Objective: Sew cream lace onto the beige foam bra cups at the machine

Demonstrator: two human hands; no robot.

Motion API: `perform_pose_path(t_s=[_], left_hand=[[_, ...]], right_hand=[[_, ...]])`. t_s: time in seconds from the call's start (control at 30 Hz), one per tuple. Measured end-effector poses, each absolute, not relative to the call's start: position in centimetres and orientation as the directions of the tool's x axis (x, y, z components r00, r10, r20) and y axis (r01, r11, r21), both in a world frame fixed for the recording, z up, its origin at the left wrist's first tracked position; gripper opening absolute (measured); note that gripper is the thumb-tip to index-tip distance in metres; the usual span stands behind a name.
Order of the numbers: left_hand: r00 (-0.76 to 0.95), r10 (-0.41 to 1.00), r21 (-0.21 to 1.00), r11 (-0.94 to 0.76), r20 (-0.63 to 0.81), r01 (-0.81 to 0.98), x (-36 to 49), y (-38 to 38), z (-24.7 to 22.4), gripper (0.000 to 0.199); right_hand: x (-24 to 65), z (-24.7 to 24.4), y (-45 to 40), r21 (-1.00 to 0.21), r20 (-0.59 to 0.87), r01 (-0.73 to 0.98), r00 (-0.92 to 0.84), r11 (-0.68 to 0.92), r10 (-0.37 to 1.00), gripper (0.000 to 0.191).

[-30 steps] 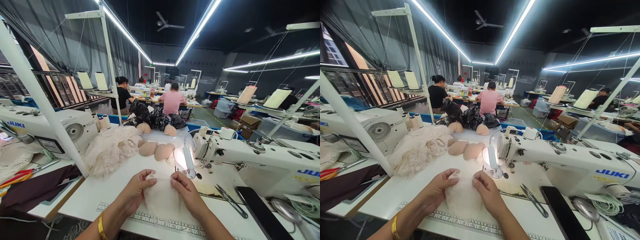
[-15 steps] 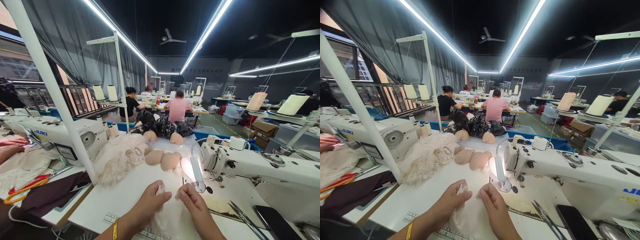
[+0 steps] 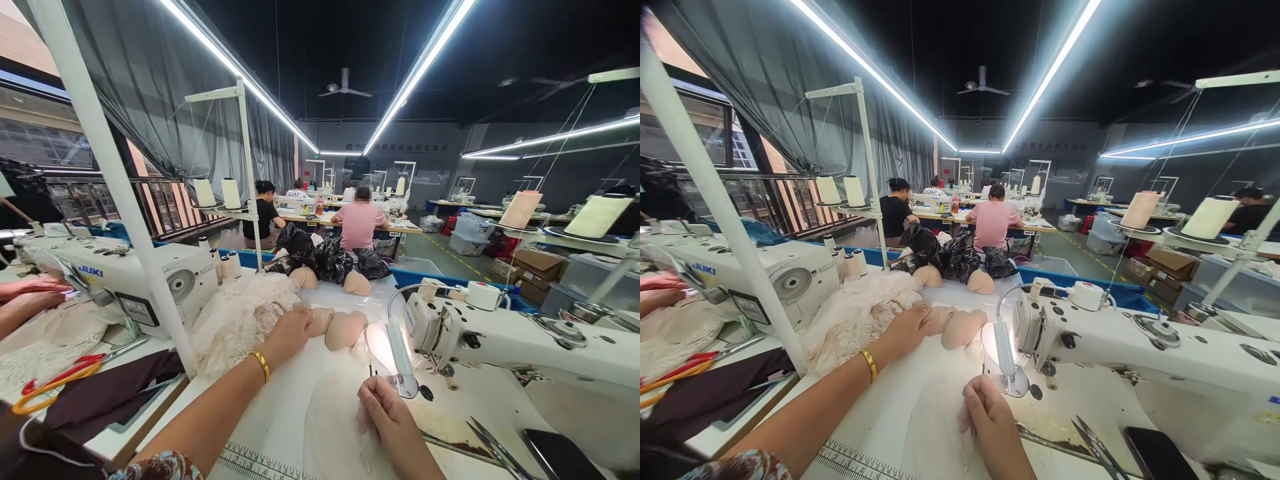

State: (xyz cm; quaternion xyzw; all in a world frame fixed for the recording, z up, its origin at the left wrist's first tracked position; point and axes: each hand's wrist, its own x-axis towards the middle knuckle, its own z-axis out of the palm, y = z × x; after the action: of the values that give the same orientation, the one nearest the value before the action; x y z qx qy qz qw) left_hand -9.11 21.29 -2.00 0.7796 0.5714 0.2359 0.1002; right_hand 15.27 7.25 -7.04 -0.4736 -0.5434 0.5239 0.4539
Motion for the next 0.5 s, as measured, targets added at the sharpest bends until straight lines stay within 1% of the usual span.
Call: perform_pose_path(t_s=[0.07,0.17,0.23,0.3,0.37,0.43,0.5], left_hand=[[0.206,0.937,0.428,-0.315,0.282,0.847,-9.0,21.3,-1.5,0.021],[0.129,0.927,0.474,-0.295,0.351,0.83,-8.8,20.4,0.3,0.028],[0.089,0.928,0.531,-0.284,0.362,0.798,-8.5,18.8,1.5,0.03],[0.124,0.944,0.599,-0.291,0.305,0.746,-8.2,16.3,2.5,0.028],[0.225,0.958,0.699,-0.285,0.179,0.655,-7.8,13.6,3.0,0.027],[0.321,0.945,0.788,-0.243,0.061,0.566,-7.5,11.4,2.9,0.026],[0.378,0.925,0.794,-0.251,0.029,0.554,-7.2,10.4,2.5,0.022]], right_hand=[[15.3,-6.8,7.3,-0.999,-0.023,0.048,-0.123,-0.018,0.992,0.056],[15.4,-6.2,7.1,-0.999,-0.027,0.039,-0.113,-0.022,0.993,0.051],[15.6,-5.7,6.9,-0.999,-0.037,0.03,-0.115,-0.034,0.993,0.048],[15.7,-5.3,6.7,-0.999,-0.051,0.016,-0.122,-0.05,0.991,0.047],[15.8,-4.9,6.5,-0.999,-0.052,-0.004,-0.124,-0.053,0.991,0.049],[15.7,-4.8,6.6,-0.999,-0.038,-0.021,-0.116,-0.04,0.992,0.055],[15.6,-4.8,6.8,-1.0,-0.021,0.003,-0.11,-0.021,0.994,0.058]])
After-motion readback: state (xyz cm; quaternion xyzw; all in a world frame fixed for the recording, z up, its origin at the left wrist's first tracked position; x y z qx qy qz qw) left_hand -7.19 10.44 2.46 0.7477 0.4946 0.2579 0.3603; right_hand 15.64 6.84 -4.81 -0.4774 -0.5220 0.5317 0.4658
